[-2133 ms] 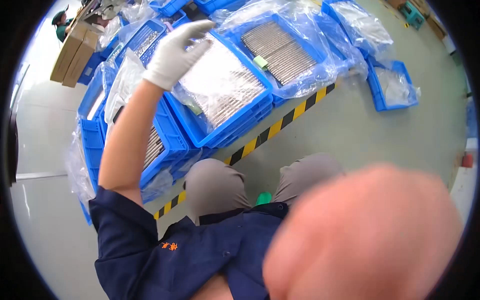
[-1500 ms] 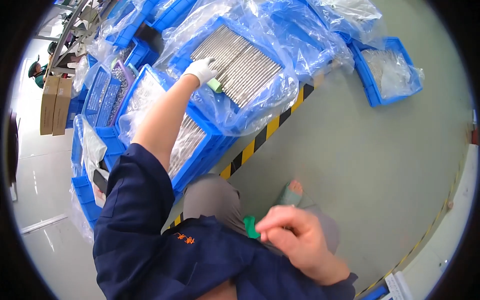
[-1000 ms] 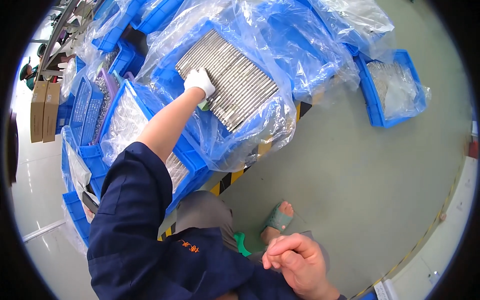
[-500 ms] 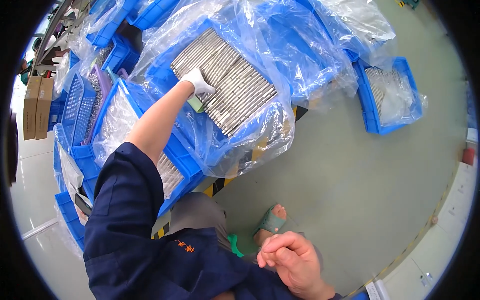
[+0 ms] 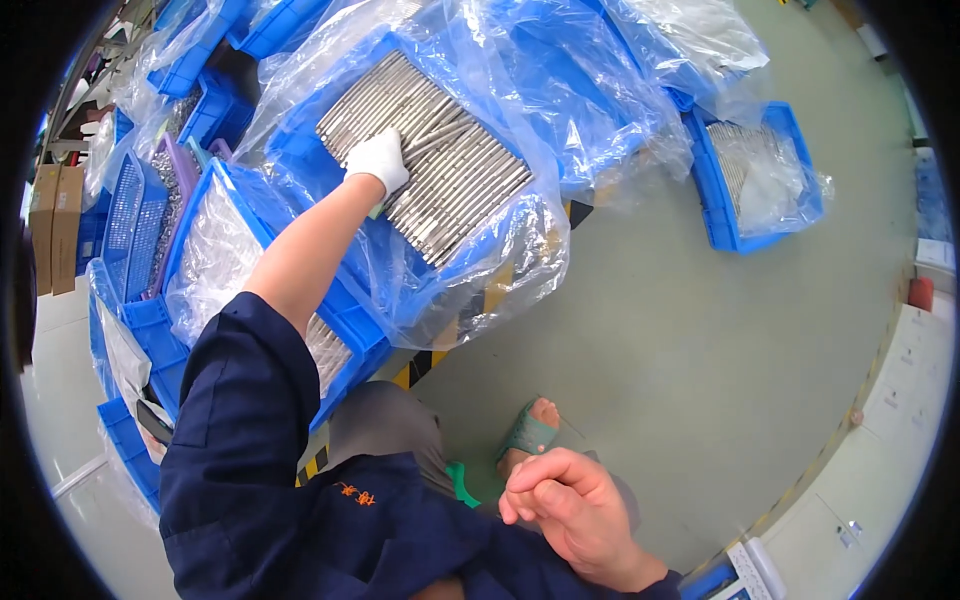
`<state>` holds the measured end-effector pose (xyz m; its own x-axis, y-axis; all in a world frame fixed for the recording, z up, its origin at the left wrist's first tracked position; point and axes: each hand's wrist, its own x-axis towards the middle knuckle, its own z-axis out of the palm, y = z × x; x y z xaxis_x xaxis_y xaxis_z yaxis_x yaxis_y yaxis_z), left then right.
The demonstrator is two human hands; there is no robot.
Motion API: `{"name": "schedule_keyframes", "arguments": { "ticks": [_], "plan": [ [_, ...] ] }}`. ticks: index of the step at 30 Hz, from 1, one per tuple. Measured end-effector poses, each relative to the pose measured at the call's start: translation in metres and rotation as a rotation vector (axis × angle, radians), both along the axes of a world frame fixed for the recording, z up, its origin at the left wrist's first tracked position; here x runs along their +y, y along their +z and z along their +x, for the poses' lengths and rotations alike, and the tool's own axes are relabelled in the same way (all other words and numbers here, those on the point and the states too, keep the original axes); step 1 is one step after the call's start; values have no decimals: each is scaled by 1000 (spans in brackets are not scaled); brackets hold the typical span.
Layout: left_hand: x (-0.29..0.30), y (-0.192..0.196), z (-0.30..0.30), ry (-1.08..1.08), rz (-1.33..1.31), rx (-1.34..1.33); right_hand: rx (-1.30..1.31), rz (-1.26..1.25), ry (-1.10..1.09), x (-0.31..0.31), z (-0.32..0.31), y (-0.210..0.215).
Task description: Inspecting and sorting metal rods into plastic crates on a factory floor.
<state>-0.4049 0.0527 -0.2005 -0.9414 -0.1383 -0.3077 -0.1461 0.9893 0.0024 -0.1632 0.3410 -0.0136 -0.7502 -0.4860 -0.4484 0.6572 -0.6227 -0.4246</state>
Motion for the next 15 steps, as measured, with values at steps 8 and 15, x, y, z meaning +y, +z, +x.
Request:
{"name": "schedule_keyframes", "arguments": {
  "ticks": [8, 15],
  "plan": [
    [11, -13, -7, -37, -39, 92, -10, -48, -20, 7, 5, 5],
    [-19, 24, -15, -279, -214, 230, -63, -44, 83, 7, 12, 18]
  ]
}}
